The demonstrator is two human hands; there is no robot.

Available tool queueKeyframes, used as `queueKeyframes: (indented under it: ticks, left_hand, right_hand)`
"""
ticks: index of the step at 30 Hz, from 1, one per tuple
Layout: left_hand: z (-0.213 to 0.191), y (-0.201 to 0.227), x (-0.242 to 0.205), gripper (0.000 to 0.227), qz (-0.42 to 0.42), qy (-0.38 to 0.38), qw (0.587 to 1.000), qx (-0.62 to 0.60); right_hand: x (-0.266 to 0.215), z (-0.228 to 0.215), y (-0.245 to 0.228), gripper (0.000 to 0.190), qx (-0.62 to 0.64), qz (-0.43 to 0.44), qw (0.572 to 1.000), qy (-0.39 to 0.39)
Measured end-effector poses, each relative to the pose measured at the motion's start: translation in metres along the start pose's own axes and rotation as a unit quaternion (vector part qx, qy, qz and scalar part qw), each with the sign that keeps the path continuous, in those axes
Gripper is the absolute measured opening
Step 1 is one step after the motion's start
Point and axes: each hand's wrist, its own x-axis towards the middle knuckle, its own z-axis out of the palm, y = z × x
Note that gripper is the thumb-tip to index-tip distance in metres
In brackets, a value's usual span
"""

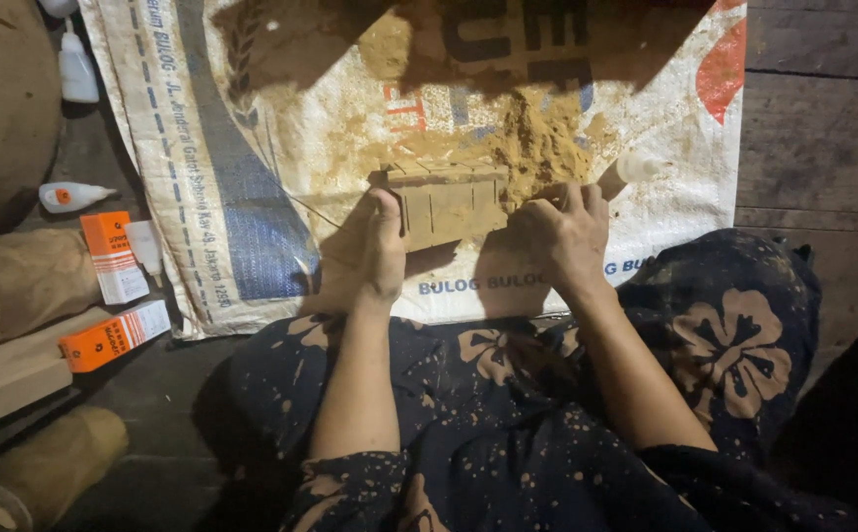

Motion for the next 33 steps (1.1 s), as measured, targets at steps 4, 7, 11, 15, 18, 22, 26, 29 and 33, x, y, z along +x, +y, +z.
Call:
queueKeyframes:
  ticks: [4,7,11,15,18,22,26,29,33]
  left_hand:
    - [0.004,-0.002,0.003,0.070,0.028,0.035,0.999,0.004]
    - [0.007,0.005,-0.002,0.070,0.028,0.030,0.999,0.009]
    - [0.012,0.017,-0.006,0.070,0.031,0.023,0.999,0.020]
    - [0.016,0.028,-0.010,0.071,0.032,0.017,0.999,0.030]
    - [0.016,0.037,-0.014,0.071,0.032,0.012,0.999,0.042]
    - [0.021,0.047,-0.018,0.072,0.033,0.003,0.998,0.054]
    - [0.024,0.059,-0.022,0.074,0.035,-0.005,0.997,0.067]
    - [0.027,0.067,-0.026,0.075,0.034,-0.010,0.996,0.076]
    - [0.031,0.078,-0.030,0.076,0.035,-0.016,0.996,0.085]
  right_hand:
    - [-0.025,0.032,0.039,0.009,0.075,0.029,0.997,-0.001]
    - [-0.004,-0.007,0.016,0.008,0.204,0.095,0.973,-0.061]
    - [0.029,-0.056,-0.032,0.015,0.386,0.172,0.897,-0.132]
    - [0.032,-0.049,-0.039,0.008,0.329,0.097,0.929,-0.141]
    - [0.034,-0.046,-0.051,0.011,0.452,0.220,0.854,-0.133]
    - [0.034,-0.047,-0.047,0.032,0.512,0.247,0.813,-0.127]
    - [0.032,-0.041,-0.046,0.039,0.523,0.256,0.804,-0.123]
    - [0.040,-0.052,-0.052,0.030,0.531,0.264,0.798,-0.108]
    - [0.036,-0.042,-0.040,0.041,0.528,0.230,0.808,-0.125]
